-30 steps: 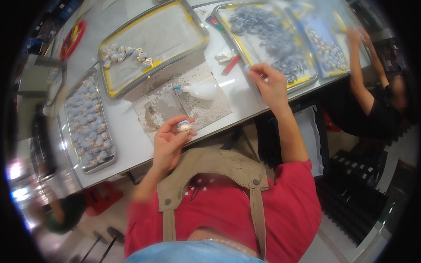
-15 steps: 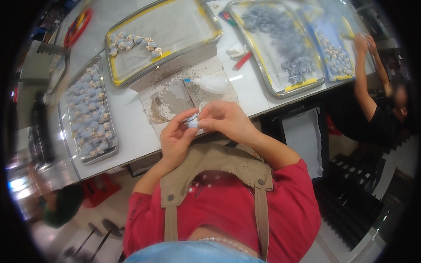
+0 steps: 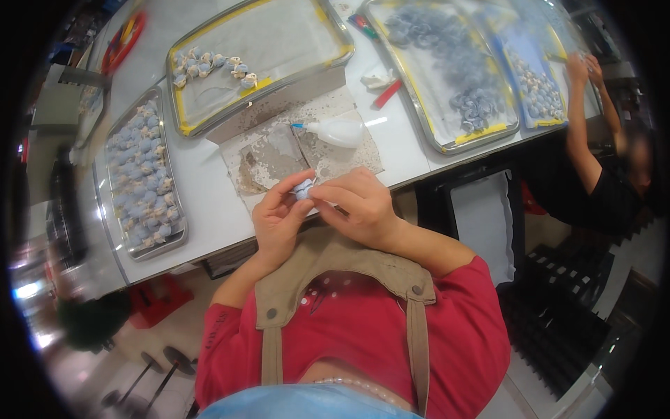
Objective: The person repeatedly picks up small, round, light-blue confections from a tray, applies a white substance to them using a squeeze bottle, and places them onto a second tray. The process is repetitive and involves handling the items one at a time.
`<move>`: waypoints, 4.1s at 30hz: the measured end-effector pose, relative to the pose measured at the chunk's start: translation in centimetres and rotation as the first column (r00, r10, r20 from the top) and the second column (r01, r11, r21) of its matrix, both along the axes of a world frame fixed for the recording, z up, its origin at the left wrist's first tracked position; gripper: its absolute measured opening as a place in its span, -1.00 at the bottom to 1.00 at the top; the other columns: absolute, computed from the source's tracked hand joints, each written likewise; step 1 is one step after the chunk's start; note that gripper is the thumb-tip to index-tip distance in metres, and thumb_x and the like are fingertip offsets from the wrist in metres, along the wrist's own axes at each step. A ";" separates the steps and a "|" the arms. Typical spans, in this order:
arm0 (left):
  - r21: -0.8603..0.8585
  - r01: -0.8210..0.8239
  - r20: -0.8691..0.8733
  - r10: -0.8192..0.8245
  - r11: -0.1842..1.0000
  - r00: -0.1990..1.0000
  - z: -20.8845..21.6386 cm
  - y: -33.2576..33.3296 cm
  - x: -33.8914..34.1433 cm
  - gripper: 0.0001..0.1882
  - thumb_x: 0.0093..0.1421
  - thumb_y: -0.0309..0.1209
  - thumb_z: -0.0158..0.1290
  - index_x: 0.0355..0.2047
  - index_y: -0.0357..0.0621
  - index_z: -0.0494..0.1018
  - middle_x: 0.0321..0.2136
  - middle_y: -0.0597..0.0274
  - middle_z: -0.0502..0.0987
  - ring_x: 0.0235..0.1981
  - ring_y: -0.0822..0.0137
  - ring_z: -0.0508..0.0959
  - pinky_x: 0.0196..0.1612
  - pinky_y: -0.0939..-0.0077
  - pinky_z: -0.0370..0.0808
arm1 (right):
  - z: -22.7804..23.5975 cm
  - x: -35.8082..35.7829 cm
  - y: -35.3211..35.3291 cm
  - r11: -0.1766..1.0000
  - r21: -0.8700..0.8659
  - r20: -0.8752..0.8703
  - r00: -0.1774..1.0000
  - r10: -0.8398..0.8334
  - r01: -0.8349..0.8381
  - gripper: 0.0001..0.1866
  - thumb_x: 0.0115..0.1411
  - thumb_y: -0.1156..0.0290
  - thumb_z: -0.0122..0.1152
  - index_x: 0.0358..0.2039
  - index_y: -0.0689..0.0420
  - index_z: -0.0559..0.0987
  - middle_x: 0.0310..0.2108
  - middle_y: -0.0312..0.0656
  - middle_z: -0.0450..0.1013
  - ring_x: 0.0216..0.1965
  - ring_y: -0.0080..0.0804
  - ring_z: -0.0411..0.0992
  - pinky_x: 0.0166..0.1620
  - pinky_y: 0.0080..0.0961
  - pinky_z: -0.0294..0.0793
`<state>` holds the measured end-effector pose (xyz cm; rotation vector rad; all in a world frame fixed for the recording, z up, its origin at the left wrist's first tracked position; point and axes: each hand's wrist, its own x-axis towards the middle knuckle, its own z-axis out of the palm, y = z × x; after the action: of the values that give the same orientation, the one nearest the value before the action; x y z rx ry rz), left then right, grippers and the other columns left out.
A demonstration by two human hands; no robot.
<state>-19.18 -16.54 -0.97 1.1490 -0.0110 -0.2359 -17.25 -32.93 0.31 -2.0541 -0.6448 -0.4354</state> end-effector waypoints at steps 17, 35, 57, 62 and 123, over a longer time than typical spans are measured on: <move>0.185 -0.076 0.052 0.067 0.980 0.996 -0.4 0.5 0.2 -0.68 0.09 -0.62 0.11 -0.11 -0.34 0.44 -0.21 0.20 0.49 -0.28 0.49 0.50 -0.21 0.64 0.48 | -0.5 1.1 -0.6 0.991 0.088 -0.152 0.982 0.110 -0.098 -0.73 -0.16 0.57 0.35 -0.36 0.09 0.59 -0.42 -0.27 0.51 -0.46 -0.30 0.45 -0.38 -0.48 0.40; -0.002 0.040 0.042 -0.040 0.999 0.998 0.7 0.7 0.4 -0.62 0.14 -0.62 0.05 0.01 -0.34 0.35 -0.13 0.20 0.47 -0.15 0.49 0.45 -0.08 0.63 0.39 | 0.8 2.5 -1.3 0.980 0.128 -0.152 0.973 0.171 -0.152 -0.61 -0.18 0.54 0.38 -0.25 0.12 0.56 -0.36 -0.18 0.48 -0.34 -0.27 0.44 -0.28 -0.48 0.43; 0.131 0.164 0.148 -0.183 0.978 0.972 1.5 1.8 0.0 -0.71 0.14 -0.59 0.04 -0.09 -0.32 0.43 -0.16 0.13 0.52 -0.19 0.45 0.50 -0.12 0.62 0.42 | 0.6 2.1 -1.2 0.774 0.583 -0.575 0.548 0.608 -0.247 -0.58 0.02 0.53 0.29 -0.08 0.30 0.45 -0.17 -0.15 0.46 -0.12 -0.45 0.43 -0.03 -0.53 0.40; 0.190 0.151 0.159 -0.182 0.970 0.970 2.0 1.4 0.0 -0.72 0.12 -0.53 0.09 -0.13 -0.33 0.45 -0.25 0.10 0.56 -0.23 0.44 0.51 -0.16 0.61 0.42 | 1.1 2.1 -1.6 0.799 0.536 -0.571 0.579 0.582 -0.274 -0.61 0.00 0.53 0.31 -0.13 0.29 0.49 -0.23 -0.16 0.50 -0.17 -0.46 0.46 -0.06 -0.53 0.42; -0.134 0.013 -0.207 -0.041 0.991 0.977 -0.4 4.1 1.8 -0.53 0.14 -0.55 0.03 0.06 -0.23 0.19 -0.12 0.02 0.45 -0.20 0.25 0.51 -0.22 0.56 0.52 | -2.4 5.1 -3.2 0.964 -0.163 -0.420 0.869 -0.261 0.211 -0.63 -0.08 0.27 0.30 -0.27 0.17 0.48 -0.40 -0.16 0.43 -0.33 -0.31 0.36 -0.20 -0.42 0.28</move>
<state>-17.39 -12.48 -1.33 0.9885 0.1419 -0.3747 -12.20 -36.13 -2.13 -2.2472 -0.1453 -0.0605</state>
